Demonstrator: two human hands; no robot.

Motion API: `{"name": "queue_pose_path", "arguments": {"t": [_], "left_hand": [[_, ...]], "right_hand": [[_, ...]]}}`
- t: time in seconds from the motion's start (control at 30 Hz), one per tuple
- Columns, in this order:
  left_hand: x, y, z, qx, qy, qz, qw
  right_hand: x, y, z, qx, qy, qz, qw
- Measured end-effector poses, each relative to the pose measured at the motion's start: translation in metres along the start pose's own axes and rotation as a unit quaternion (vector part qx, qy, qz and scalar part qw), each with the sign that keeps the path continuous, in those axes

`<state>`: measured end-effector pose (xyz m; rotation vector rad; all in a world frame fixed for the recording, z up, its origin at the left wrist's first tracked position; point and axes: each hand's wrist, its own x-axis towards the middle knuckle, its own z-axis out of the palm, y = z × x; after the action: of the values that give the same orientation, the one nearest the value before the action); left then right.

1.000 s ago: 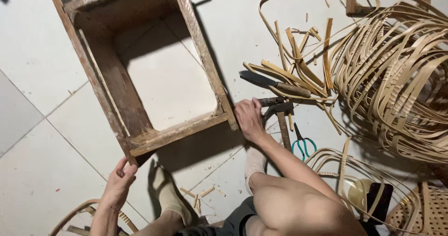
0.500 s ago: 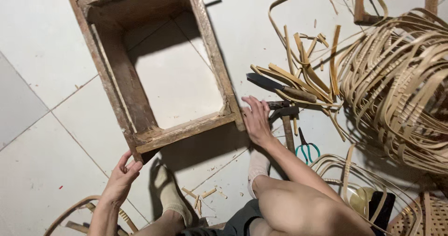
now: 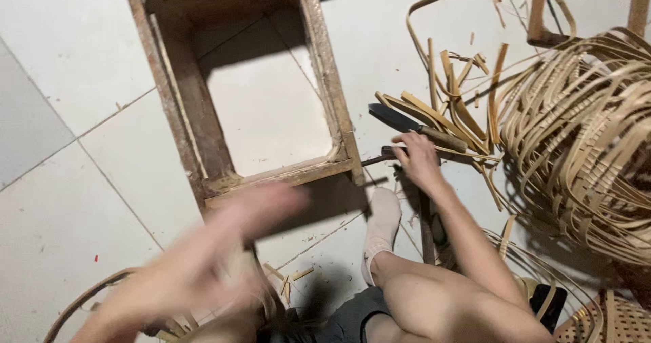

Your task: The person assembles a rectangular woven basket by fitting a pre-woven body into a wooden mold, securing it with a hammer, and then inserting a flexible frame and a woven liner. The person uses a hammer to tap the mold and adjusts the components by hand.

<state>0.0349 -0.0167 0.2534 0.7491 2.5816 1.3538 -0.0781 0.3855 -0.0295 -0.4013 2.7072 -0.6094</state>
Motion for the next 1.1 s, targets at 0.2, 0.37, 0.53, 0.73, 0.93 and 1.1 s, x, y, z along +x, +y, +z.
{"name": "queue_pose_path", "arguments": {"t": [0.2, 0.37, 0.53, 0.73, 0.93, 1.1], "left_hand": [[0.076, 0.105, 0.001, 0.027, -0.041, 0.237, 0.97], [0.026, 0.059, -0.003, 0.044, -0.051, 0.191, 0.979], [-0.016, 0.007, 0.006, 0.04, 0.006, 0.048, 0.998], [-0.134, -0.172, 0.03, -0.022, 0.066, -0.554, 0.83], [-0.19, -0.233, 0.101, -0.237, -0.002, -0.626, 0.743], [-0.173, -0.226, 0.092, -0.266, -0.052, -0.688, 0.674]], "right_hand": [[0.005, 0.016, 0.007, -0.084, 0.01, -0.092, 0.992], [0.002, 0.007, 0.007, -0.022, 0.052, -0.084, 0.995], [-0.012, 0.001, -0.016, 0.019, 0.117, -0.138, 0.983], [-0.012, 0.002, -0.018, -0.022, 0.079, -0.215, 0.973], [0.001, -0.004, -0.018, -0.033, -0.015, -0.256, 0.966], [0.014, -0.028, -0.002, 0.012, -0.1, -0.3, 0.949]]}}
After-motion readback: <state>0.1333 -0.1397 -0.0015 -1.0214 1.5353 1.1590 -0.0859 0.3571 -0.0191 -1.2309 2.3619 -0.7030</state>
